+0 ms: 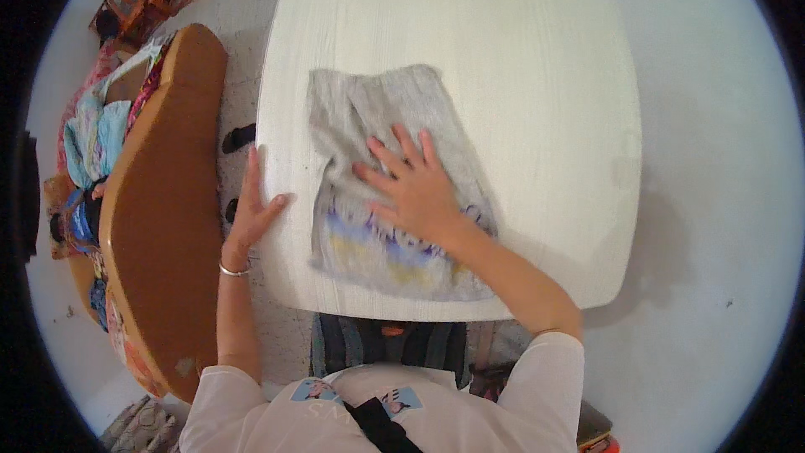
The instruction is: The person wipes the surface of a white table using a patterned cloth. They move a chair aside, then repeatedly wipe the table top in circular and linear motions, covering the entire surface.
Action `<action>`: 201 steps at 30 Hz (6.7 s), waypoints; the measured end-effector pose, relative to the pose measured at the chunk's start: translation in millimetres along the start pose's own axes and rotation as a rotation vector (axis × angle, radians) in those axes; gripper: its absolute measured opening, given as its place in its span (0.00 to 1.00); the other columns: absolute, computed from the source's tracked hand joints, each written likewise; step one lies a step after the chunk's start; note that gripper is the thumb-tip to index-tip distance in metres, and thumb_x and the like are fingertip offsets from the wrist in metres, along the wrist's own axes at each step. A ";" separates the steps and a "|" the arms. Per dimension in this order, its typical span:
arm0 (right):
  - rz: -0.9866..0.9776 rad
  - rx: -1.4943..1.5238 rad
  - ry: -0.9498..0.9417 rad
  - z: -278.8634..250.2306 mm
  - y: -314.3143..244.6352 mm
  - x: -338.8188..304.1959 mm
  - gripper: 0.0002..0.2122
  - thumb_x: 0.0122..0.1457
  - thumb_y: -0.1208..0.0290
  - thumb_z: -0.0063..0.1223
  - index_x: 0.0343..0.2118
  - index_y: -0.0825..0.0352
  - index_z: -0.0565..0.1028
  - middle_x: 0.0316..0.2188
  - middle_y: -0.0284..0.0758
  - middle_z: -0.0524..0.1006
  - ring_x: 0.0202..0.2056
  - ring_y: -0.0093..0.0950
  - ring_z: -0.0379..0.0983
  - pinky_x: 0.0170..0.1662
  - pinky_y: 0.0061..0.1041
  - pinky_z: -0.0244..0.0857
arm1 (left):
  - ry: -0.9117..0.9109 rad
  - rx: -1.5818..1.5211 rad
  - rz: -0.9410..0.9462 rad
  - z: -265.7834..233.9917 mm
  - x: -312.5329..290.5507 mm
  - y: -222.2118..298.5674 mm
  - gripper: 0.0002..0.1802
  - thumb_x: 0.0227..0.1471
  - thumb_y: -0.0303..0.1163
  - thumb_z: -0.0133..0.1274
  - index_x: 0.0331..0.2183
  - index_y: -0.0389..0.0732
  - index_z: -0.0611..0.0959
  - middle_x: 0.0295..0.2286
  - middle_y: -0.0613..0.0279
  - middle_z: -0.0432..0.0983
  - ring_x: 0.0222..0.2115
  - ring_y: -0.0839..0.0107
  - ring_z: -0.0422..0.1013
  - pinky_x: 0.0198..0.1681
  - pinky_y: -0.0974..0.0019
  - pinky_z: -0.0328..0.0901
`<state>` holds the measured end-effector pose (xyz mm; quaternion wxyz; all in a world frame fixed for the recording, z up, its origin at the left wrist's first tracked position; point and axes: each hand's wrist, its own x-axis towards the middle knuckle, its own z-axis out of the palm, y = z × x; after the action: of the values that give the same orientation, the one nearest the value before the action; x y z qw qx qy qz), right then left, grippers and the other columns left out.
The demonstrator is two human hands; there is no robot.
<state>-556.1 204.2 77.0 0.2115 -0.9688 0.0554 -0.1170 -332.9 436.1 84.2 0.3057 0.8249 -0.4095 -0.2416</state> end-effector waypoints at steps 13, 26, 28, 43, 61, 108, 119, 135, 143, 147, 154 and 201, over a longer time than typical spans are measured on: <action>-0.292 0.065 -0.045 24.3 -37.0 39.2 0.19 0.47 0.71 0.53 0.45 0.52 0.76 0.60 0.39 0.60 0.61 0.47 0.53 0.65 0.50 0.36 | 0.164 -0.221 0.163 10.7 -9.5 -29.0 0.35 0.59 0.42 0.43 0.61 0.37 0.54 0.62 0.52 0.45 0.64 0.62 0.40 0.64 0.61 0.37; 0.055 -0.342 0.034 15.9 10.5 68.6 0.23 0.62 0.54 0.41 0.54 0.64 0.69 0.58 0.49 0.62 0.56 0.44 0.58 0.61 0.36 0.48 | 0.259 -0.201 0.346 18.9 -21.9 -38.2 0.30 0.62 0.36 0.38 0.62 0.37 0.53 0.61 0.48 0.48 0.63 0.62 0.44 0.63 0.63 0.42; -0.110 -0.337 0.071 38.2 -42.2 51.8 0.29 0.59 0.44 0.42 0.57 0.61 0.67 0.59 0.52 0.58 0.57 0.48 0.55 0.62 0.40 0.45 | 0.262 -0.292 0.328 16.0 -25.7 -43.6 0.30 0.62 0.36 0.38 0.62 0.37 0.53 0.61 0.48 0.48 0.63 0.62 0.46 0.63 0.63 0.44; -0.099 -0.124 0.088 60.3 -50.2 106.8 0.22 0.59 0.52 0.42 0.50 0.61 0.72 0.52 0.43 0.70 0.49 0.45 0.67 0.52 0.45 0.58 | 0.170 -0.872 0.118 41.9 -88.5 -74.7 0.34 0.61 0.52 0.37 0.58 0.35 0.64 0.55 0.53 0.64 0.54 0.66 0.62 0.56 0.67 0.56; -0.300 -0.439 0.119 68.4 -24.2 105.3 0.22 0.62 0.55 0.38 0.49 0.69 0.70 0.54 0.47 0.67 0.55 0.42 0.63 0.58 0.40 0.52 | 0.260 -0.979 0.186 39.2 -138.4 -53.4 0.27 0.61 0.40 0.41 0.56 0.32 0.66 0.54 0.56 0.64 0.54 0.70 0.62 0.55 0.70 0.57; 0.591 -0.294 0.347 -72.5 95.3 -173.1 0.34 0.58 0.47 0.44 0.57 0.74 0.62 0.56 0.49 0.63 0.58 0.42 0.59 0.61 0.36 0.47 | 0.409 0.389 0.189 47.3 -139.4 2.7 0.26 0.59 0.42 0.42 0.57 0.44 0.68 0.57 0.32 0.53 0.56 0.42 0.57 0.57 0.57 0.56; -0.086 -0.080 -0.001 8.4 -84.8 -139.4 0.27 0.56 0.54 0.50 0.56 0.64 0.66 0.61 0.46 0.58 0.63 0.40 0.49 0.66 0.38 0.35 | 0.256 0.426 0.554 80.9 -182.2 43.5 0.27 0.57 0.43 0.46 0.54 0.37 0.68 0.55 0.49 0.62 0.56 0.53 0.59 0.58 0.38 0.47; 0.621 0.651 0.625 -84.0 -67.8 -164.3 0.20 0.61 0.58 0.48 0.47 0.71 0.70 0.44 0.34 0.74 0.45 0.25 0.68 0.46 0.30 0.63 | -0.033 -0.787 0.583 97.5 -165.6 86.6 0.37 0.59 0.51 0.44 0.60 0.38 0.59 0.55 0.52 0.60 0.55 0.60 0.60 0.58 0.55 0.56; 0.466 0.853 0.603 -63.8 -67.0 -182.5 0.14 0.61 0.66 0.49 0.40 0.75 0.74 0.36 0.41 0.77 0.37 0.29 0.75 0.45 0.26 0.71 | -0.093 -0.682 0.581 124.1 -145.1 85.4 0.41 0.51 0.49 0.56 0.58 0.36 0.62 0.56 0.46 0.57 0.58 0.57 0.56 0.58 0.60 0.56; 0.451 0.886 0.747 -103.9 -69.1 -237.3 0.18 0.63 0.64 0.46 0.44 0.78 0.69 0.40 0.48 0.75 0.42 0.35 0.74 0.49 0.32 0.70 | 0.071 0.150 0.902 130.0 -164.8 106.4 0.50 0.37 0.57 0.63 0.57 0.41 0.65 0.58 0.45 0.53 0.60 0.46 0.48 0.60 0.43 0.47; 0.342 1.380 0.682 -91.7 -77.9 -251.7 0.32 0.65 0.49 0.32 0.54 0.81 0.55 0.50 0.62 0.63 0.52 0.48 0.65 0.56 0.40 0.63 | 0.100 0.405 1.006 162.5 -162.6 126.8 0.21 0.42 0.26 0.58 0.42 0.45 0.73 0.46 0.64 0.70 0.51 0.55 0.63 0.56 0.30 0.45; 0.785 0.022 0.399 -17.6 -57.9 -87.4 0.30 0.55 0.86 0.38 0.62 0.56 0.57 0.64 0.41 0.51 0.62 0.43 0.52 0.64 0.46 0.43 | 0.267 -1.313 0.197 -187.2 -99.8 83.9 0.11 0.53 0.23 0.48 0.40 0.40 0.76 0.34 0.62 0.76 0.35 0.68 0.74 0.38 0.62 0.71</action>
<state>-641.6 263.3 99.3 0.2352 -0.8304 0.4578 -0.2133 -310.4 535.5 288.2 0.8120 0.4499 -0.2097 -0.3072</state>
